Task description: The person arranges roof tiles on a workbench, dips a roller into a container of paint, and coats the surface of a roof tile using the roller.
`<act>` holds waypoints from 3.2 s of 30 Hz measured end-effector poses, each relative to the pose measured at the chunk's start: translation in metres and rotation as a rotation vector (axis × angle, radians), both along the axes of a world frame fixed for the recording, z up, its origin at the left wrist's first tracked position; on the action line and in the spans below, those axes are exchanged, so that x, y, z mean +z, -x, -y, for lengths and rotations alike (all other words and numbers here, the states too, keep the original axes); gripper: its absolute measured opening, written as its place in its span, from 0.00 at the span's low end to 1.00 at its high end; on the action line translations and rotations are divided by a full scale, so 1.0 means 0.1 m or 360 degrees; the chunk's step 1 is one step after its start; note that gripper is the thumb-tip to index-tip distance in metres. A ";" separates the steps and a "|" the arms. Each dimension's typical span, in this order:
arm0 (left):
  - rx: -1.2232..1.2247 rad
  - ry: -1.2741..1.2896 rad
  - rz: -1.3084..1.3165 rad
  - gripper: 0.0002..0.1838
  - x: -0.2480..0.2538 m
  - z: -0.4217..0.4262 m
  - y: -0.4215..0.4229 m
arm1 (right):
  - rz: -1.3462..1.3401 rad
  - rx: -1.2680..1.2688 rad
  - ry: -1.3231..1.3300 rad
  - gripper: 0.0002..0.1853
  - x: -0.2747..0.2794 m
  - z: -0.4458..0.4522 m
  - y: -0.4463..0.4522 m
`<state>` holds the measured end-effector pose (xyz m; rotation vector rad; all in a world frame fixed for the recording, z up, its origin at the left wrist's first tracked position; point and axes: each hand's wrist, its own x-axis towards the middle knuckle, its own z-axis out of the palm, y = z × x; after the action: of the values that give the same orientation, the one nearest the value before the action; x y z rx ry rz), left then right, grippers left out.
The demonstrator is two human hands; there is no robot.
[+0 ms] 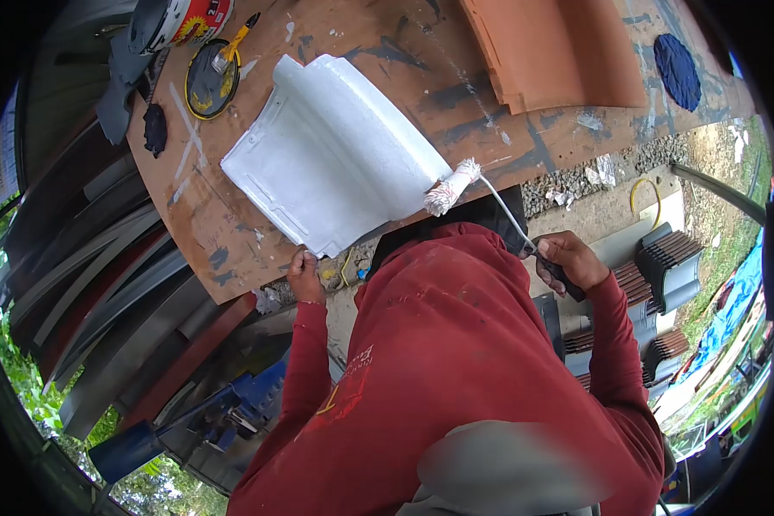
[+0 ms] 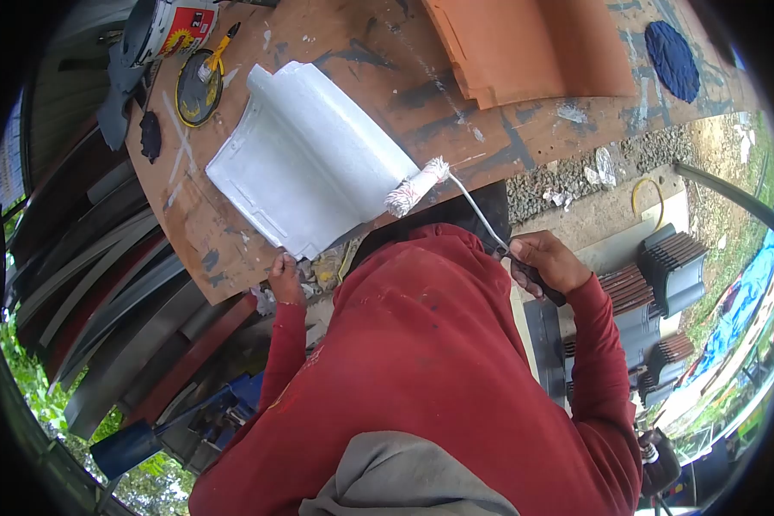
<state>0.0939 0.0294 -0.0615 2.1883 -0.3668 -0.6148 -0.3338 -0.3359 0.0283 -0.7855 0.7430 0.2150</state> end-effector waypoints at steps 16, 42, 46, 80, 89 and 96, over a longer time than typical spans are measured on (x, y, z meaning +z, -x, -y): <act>0.0103 0.0118 -0.0141 0.13 -0.16 -0.12 -0.11 | 0.0074 -0.0136 0.0078 0.26 -0.22 -0.18 -0.27; 0.0126 0.0263 -0.0229 0.16 -0.22 -0.11 -0.08 | -0.0089 0.1083 0.1104 0.21 0.20 1.30 -0.67; 0.0124 0.0187 -0.0270 0.16 -0.09 -0.06 -0.07 | -0.0213 0.1078 0.1072 0.23 0.20 1.31 -0.48; 0.0298 0.0564 -0.0203 0.15 -0.22 0.08 0.12 | -0.0120 0.0507 0.1438 0.19 0.61 0.30 -2.61; 0.0379 0.0499 -0.0026 0.20 -0.27 0.14 0.23 | -0.0020 0.0736 0.1808 0.20 0.92 0.49 -3.55; 0.0362 0.0487 -0.0029 0.20 -0.28 0.15 0.25 | -0.0196 0.0836 0.1994 0.19 0.85 0.44 -3.55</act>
<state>0.0688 0.0142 -0.0895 1.8954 -0.1844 -0.4220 0.0214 -0.3796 0.1130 -2.1823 0.7362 0.2607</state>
